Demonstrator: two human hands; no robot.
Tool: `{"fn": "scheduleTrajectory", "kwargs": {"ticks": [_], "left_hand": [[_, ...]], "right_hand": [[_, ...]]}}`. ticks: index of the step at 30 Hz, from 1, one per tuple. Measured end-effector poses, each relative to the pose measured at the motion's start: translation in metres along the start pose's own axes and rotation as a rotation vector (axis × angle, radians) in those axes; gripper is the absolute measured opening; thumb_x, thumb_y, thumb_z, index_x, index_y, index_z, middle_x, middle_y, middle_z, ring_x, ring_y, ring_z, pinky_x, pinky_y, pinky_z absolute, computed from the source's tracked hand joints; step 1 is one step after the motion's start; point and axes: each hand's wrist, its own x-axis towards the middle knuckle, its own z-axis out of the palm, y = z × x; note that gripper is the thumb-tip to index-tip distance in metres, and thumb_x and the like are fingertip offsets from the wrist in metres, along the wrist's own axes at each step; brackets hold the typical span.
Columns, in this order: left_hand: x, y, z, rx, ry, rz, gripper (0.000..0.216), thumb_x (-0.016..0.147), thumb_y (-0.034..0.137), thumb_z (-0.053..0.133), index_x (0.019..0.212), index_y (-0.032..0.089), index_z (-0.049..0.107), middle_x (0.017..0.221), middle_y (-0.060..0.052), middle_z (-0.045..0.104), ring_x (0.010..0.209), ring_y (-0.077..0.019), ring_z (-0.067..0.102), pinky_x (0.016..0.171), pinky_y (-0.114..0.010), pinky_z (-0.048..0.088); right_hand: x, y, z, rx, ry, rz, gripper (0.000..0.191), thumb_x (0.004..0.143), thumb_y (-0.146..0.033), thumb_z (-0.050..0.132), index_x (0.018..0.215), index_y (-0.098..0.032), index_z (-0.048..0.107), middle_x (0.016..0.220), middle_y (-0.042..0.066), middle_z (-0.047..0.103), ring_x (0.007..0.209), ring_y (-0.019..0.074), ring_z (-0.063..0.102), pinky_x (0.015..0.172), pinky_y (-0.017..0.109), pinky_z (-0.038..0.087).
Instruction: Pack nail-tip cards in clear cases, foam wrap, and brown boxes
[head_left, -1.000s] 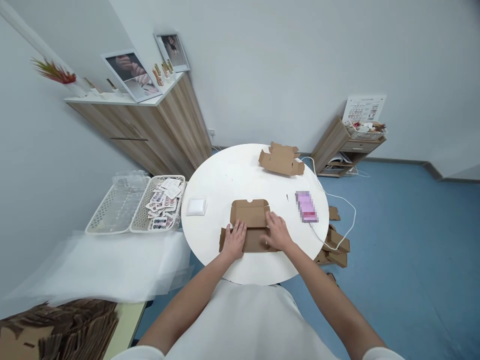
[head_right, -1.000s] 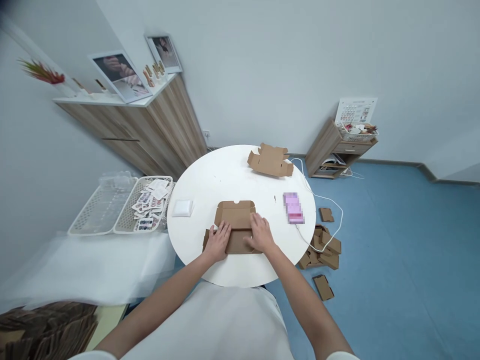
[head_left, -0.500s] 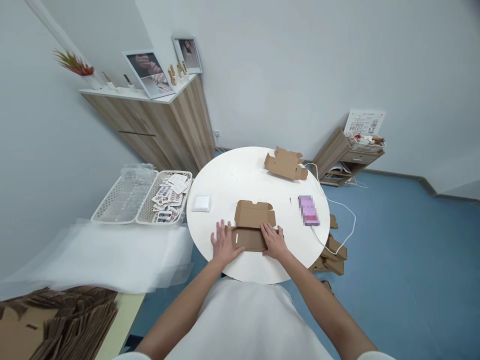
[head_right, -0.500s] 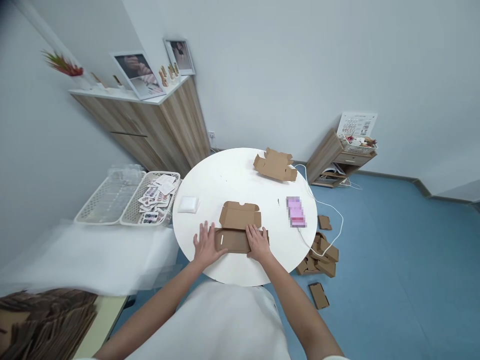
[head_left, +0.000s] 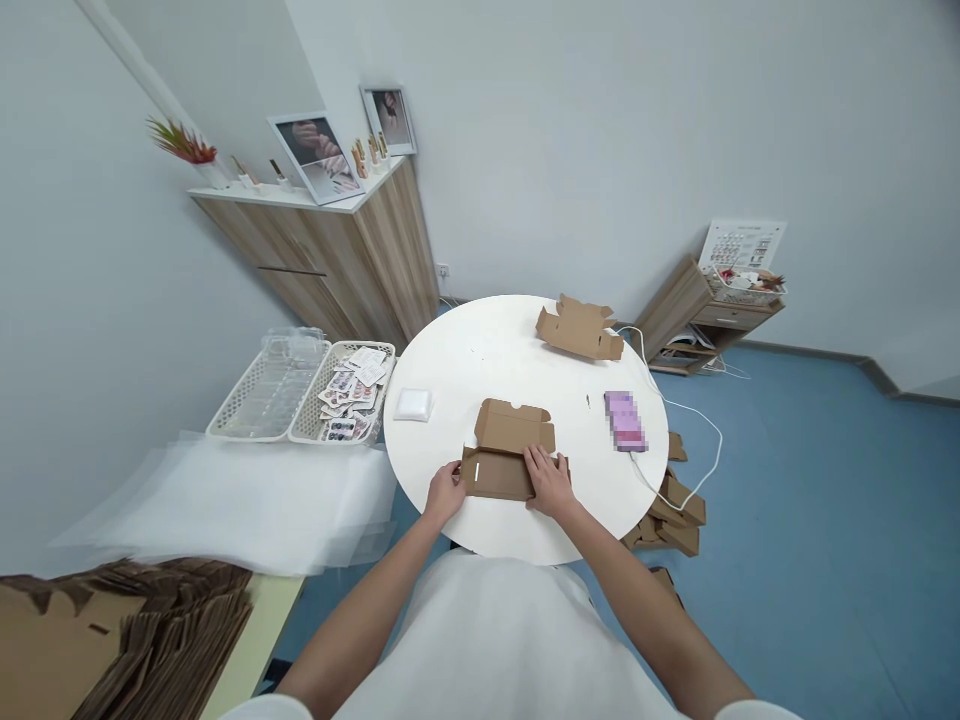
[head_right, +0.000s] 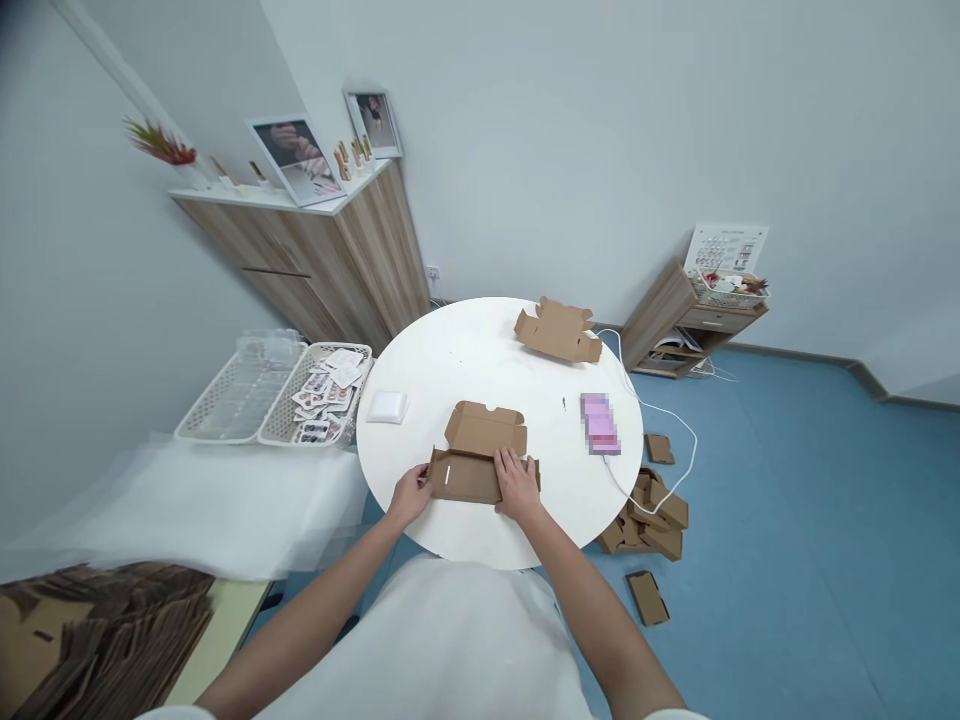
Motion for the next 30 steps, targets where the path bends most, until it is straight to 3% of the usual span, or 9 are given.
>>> {"fn": "scheduleTrajectory", "kwargs": {"ticks": [4,9,13,18,30], "left_hand": [[-0.003,0.012,0.006,0.053,0.001,0.034,0.038,0.071,0.012,0.045,0.107,0.014,0.052,0.094,-0.007,0.061,0.084,-0.0158,0.057,0.075,-0.025,0.042],[-0.007,0.017,0.015,0.106,0.047,0.039,0.045,0.072,0.019,0.049,0.115,0.01,0.045,0.113,-0.015,0.05,0.099,-0.02,0.051,0.082,-0.028,0.04],[-0.008,0.014,0.015,0.117,0.019,0.085,0.053,0.073,0.032,0.052,0.12,0.011,0.039,0.116,-0.014,0.05,0.108,-0.0225,0.046,0.087,-0.031,0.036],[-0.009,0.009,0.013,0.129,-0.023,0.039,0.044,0.081,0.029,0.04,0.123,0.014,0.035,0.114,-0.012,0.055,0.102,-0.0211,0.052,0.081,-0.03,0.039],[-0.003,-0.002,0.003,0.212,-0.132,-0.037,0.032,0.079,0.025,0.041,0.109,0.015,0.046,0.101,-0.01,0.062,0.091,-0.0201,0.058,0.072,-0.027,0.04]], "right_hand": [[-0.002,-0.007,0.0,0.008,0.006,-0.031,0.106,0.052,-0.037,0.07,0.136,-0.018,0.007,0.141,0.013,0.017,0.13,0.0283,0.005,0.1,0.051,0.005],[-0.003,-0.017,0.003,0.014,0.012,0.031,0.108,0.052,-0.038,0.07,0.136,-0.017,0.005,0.142,0.015,0.013,0.13,0.029,0.003,0.099,0.054,0.007],[-0.003,-0.019,0.005,0.013,0.01,0.027,0.107,0.053,-0.038,0.069,0.136,-0.017,0.006,0.143,0.014,0.011,0.131,0.0282,0.002,0.099,0.053,0.007],[-0.004,-0.021,0.007,0.008,0.003,0.02,0.111,0.051,-0.04,0.07,0.136,-0.016,0.003,0.143,0.014,0.009,0.131,0.0277,-0.001,0.1,0.053,0.006],[-0.006,-0.011,0.001,-0.033,-0.064,-0.095,0.118,0.046,-0.053,0.069,0.136,-0.019,0.001,0.144,0.012,0.001,0.13,0.031,-0.009,0.099,0.056,0.003]]}}
